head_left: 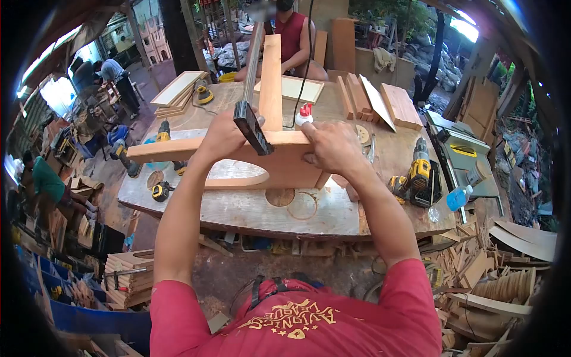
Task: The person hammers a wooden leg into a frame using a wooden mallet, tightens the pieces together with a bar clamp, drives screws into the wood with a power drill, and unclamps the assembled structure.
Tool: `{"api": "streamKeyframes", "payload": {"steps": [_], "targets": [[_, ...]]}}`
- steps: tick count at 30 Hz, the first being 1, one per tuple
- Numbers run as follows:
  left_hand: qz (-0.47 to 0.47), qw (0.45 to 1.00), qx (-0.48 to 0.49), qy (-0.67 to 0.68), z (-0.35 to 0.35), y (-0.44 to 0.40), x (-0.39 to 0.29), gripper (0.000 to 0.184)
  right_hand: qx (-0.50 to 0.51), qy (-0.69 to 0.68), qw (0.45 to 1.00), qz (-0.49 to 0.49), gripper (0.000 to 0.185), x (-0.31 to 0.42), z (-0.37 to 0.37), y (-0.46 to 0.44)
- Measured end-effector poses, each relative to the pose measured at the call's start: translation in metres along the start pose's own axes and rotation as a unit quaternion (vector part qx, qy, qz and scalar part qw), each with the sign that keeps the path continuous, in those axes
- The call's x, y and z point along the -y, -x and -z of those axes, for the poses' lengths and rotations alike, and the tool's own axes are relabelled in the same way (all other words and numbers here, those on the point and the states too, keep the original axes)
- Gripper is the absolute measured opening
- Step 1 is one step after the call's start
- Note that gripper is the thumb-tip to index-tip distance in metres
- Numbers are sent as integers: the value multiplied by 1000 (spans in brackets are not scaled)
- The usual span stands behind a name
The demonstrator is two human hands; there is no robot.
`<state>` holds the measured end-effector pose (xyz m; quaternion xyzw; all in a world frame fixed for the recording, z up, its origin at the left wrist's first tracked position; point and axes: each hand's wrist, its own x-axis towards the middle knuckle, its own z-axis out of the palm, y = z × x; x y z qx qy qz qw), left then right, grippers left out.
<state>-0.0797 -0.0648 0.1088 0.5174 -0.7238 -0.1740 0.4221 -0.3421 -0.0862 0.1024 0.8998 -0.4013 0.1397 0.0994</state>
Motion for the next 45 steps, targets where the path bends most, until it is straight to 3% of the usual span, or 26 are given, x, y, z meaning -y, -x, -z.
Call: {"api": "streamKeyframes", "payload": {"steps": [6, 10, 13, 14, 17, 27, 29, 31, 42, 45], "targets": [[-18, 998, 68, 2, -3, -13, 30, 52, -15, 3, 1000, -25, 48, 1, -2, 1], [-6, 982, 50, -184, -6, -8, 9, 60, -43, 13, 998, -44, 52, 9, -13, 4], [-102, 970, 60, -211, -5, -6, 13, 64, -33, 7, 998, -54, 55, 13, -7, 2], [-36, 976, 114, -184, -3, -5, 13, 63, -29, 2, 998, -54, 56, 13, -7, 3], [-5, 972, 158, -174, 3, -3, 2, 57, -15, -2, 998, -58, 57, 15, -4, 2], [-49, 956, 137, -256, 5, -4, 12, 49, 19, 24, 995, -90, 51, 19, -5, -5], [-88, 955, 128, -254, -3, -7, 33, 48, -7, 12, 997, -74, 54, 16, -13, -3], [-55, 963, 146, -222, -1, 0, 17, 49, -32, 3, 997, -63, 53, 20, -8, 0], [-72, 963, 136, -221, 4, 2, 8, 47, 1, 1, 998, -58, 48, 23, -2, 1], [-88, 969, 126, -194, 9, 1, 19, 47, 45, 6, 995, -94, 47, 34, 5, -2]]}}
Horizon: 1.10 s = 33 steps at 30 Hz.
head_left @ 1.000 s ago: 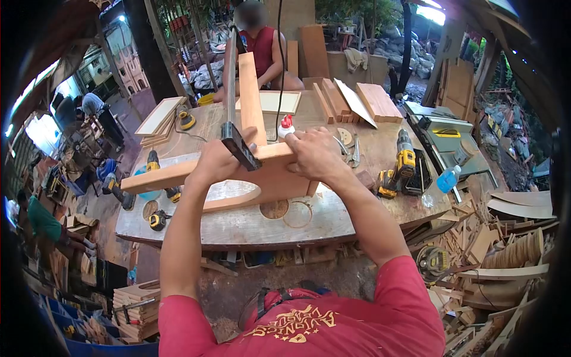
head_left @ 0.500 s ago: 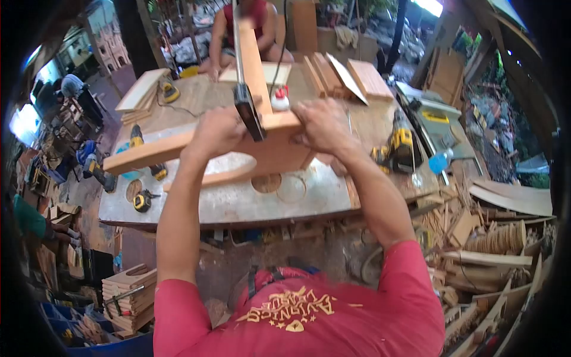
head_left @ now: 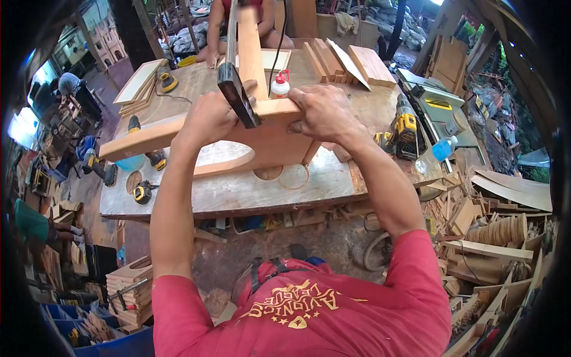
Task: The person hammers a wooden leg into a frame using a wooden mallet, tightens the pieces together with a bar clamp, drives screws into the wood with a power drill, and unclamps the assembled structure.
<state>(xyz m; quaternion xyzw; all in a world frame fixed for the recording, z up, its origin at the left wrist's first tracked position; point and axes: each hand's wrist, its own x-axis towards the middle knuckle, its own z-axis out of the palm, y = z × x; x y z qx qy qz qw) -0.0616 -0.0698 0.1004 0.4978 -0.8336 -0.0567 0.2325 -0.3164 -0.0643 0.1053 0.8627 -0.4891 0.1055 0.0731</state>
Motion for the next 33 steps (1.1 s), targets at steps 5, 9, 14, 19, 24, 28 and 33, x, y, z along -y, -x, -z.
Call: {"api": "streamKeyframes", "payload": {"steps": [5, 9, 14, 19, 24, 28, 33], "targets": [[-1, 998, -2, 56, 8, -1, 6, 46, -51, -16, 998, 18, 47, 2, -9, 4], [-11, 998, -34, 49, 3, 3, 7, 45, -59, -11, 998, 13, 48, 11, 4, 14], [-5, 999, -41, 25, 6, 7, -1, 47, -47, -9, 999, -11, 51, 18, 6, 17], [14, 998, -59, 26, 1, 1, 5, 49, -58, -9, 998, -25, 52, 20, 10, 18], [38, 997, -57, 46, 6, 2, -1, 50, -52, -7, 998, -23, 68, 16, 3, 16], [16, 993, -60, 105, 4, 0, 5, 54, -78, -9, 997, -12, 70, 12, -5, 14], [32, 994, -34, 98, 8, -2, 6, 56, -86, -11, 996, -5, 65, 11, -4, 13]]}}
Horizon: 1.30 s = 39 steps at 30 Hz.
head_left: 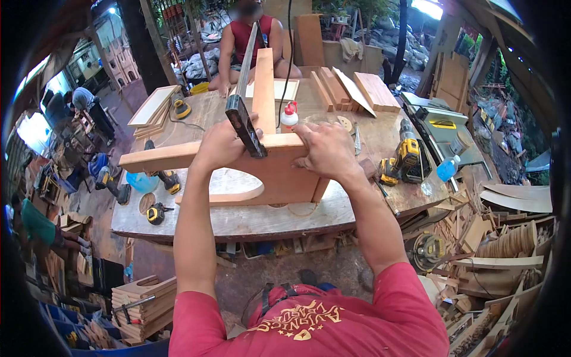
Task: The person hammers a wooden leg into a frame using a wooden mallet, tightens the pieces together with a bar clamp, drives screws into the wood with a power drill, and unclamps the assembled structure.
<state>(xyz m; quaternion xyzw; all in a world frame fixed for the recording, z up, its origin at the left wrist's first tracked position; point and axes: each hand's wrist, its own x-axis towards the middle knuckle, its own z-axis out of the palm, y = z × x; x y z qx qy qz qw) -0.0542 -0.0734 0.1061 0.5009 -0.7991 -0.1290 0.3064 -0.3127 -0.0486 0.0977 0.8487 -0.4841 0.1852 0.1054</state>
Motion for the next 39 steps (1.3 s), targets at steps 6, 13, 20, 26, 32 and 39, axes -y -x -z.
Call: {"api": "streamKeyframes", "payload": {"steps": [6, 13, 20, 26, 32, 39], "targets": [[77, 996, 27, 35, 10, -2, -9, 66, -31, -10, 999, 13, 40, 2, 0, 4], [82, 995, 30, -41, -17, -63, 24, 78, 12, -7, 1000, -2, 59, -1, -4, 11], [-26, 994, 82, 67, -33, -69, 14, 71, -28, -18, 999, 17, 52, 1, -8, 20], [37, 994, 36, 92, -39, -47, 15, 71, -84, -10, 996, 41, 44, 6, -18, 35], [91, 994, -10, -67, -30, -36, -12, 80, -65, -29, 996, 51, 47, 3, -15, 37], [100, 994, 21, 41, -28, -34, -20, 68, -11, -30, 996, 81, 53, -11, -4, 26]]}}
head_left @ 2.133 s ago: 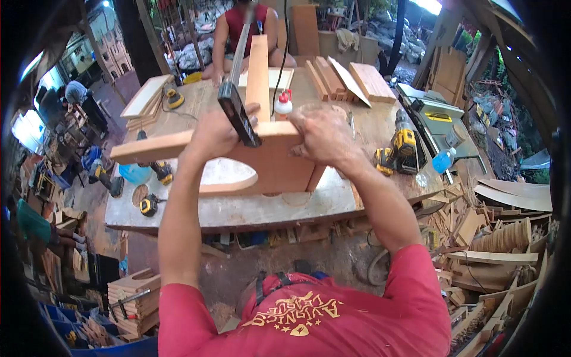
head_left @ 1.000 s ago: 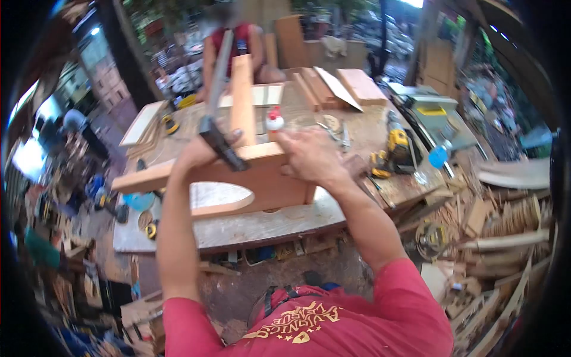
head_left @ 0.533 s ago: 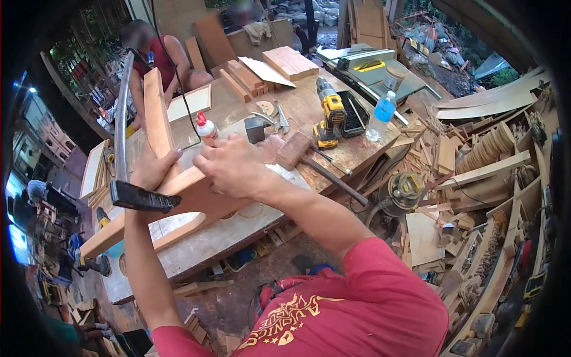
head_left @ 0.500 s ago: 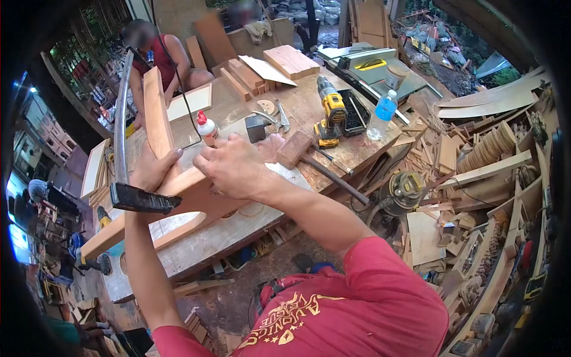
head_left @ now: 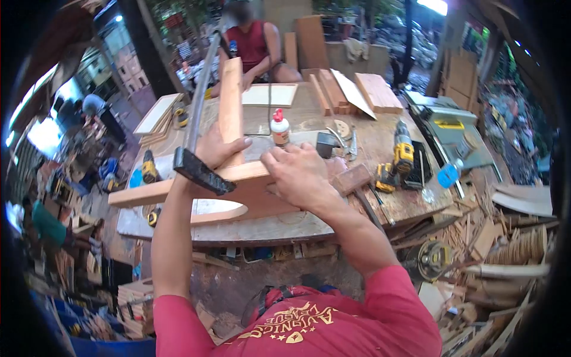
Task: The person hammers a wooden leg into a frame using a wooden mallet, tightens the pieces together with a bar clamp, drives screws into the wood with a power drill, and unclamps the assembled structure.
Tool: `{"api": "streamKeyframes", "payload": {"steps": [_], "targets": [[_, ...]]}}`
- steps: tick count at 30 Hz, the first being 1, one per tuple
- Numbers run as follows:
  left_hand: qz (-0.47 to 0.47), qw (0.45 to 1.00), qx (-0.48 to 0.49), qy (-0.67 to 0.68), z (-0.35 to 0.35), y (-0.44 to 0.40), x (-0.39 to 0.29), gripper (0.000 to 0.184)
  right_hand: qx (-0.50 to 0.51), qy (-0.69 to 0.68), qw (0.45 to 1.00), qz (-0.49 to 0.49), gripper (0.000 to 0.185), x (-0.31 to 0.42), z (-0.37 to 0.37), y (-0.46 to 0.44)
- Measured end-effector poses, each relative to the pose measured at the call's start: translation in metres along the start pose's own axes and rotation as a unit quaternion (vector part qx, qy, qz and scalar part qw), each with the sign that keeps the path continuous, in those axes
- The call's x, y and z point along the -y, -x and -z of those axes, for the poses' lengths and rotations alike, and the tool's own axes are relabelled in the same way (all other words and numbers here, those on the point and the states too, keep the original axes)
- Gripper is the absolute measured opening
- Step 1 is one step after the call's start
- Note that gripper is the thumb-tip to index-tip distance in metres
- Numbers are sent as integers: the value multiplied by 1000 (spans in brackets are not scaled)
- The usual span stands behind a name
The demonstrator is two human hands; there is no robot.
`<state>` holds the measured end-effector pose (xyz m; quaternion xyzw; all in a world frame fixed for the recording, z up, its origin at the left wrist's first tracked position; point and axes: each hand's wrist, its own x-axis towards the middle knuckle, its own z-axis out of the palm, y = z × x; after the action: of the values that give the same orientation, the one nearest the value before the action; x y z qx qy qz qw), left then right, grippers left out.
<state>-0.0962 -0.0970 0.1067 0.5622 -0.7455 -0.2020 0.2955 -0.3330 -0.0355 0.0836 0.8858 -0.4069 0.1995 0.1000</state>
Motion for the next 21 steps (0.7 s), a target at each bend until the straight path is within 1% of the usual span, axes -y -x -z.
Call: {"api": "streamKeyframes", "payload": {"steps": [1, 2, 4, 7, 10, 11, 13, 14, 15, 18, 19, 20, 21], "targets": [[4, 1000, 3, 6, 2, 3, -3, 76, -13, 6, 1000, 6, 54, -1, -1, 0], [35, 999, 16, 21, 6, 7, -10, 86, -14, 2, 1000, 9, 54, -2, -2, -1], [41, 995, 66, 67, 12, 11, -17, 103, -19, -5, 1000, 4, 53, -3, -3, -3], [42, 993, 83, 70, 12, 6, 0, 114, -33, -5, 999, 5, 53, -4, -3, -4], [34, 989, 90, 114, 14, 9, 3, 120, -45, -6, 999, 15, 52, -5, -3, -5], [42, 991, 94, 89, 15, 7, 7, 122, -41, -8, 999, 19, 49, -5, -2, -5], [62, 990, 93, 81, 18, 13, -5, 124, -37, -9, 999, 22, 43, -5, 2, -5], [70, 990, 94, 76, 20, 15, -9, 125, -42, -9, 999, 24, 43, -5, 2, -5], [55, 991, 97, 76, 19, 13, 0, 126, -46, -10, 999, 24, 43, -4, 2, -4], [50, 989, 120, 67, 26, 15, 18, 123, -52, -14, 998, 27, 43, -2, 2, -1], [33, 991, 122, 44, 28, 16, 17, 121, -55, -15, 998, 29, 43, -1, 3, -1], [51, 988, 144, 28, 33, 17, 14, 121, -46, -14, 999, 25, 43, 1, 4, 2], [64, 984, 164, 11, 44, 21, -7, 121, -39, -10, 999, 21, 43, 2, 4, 3]]}}
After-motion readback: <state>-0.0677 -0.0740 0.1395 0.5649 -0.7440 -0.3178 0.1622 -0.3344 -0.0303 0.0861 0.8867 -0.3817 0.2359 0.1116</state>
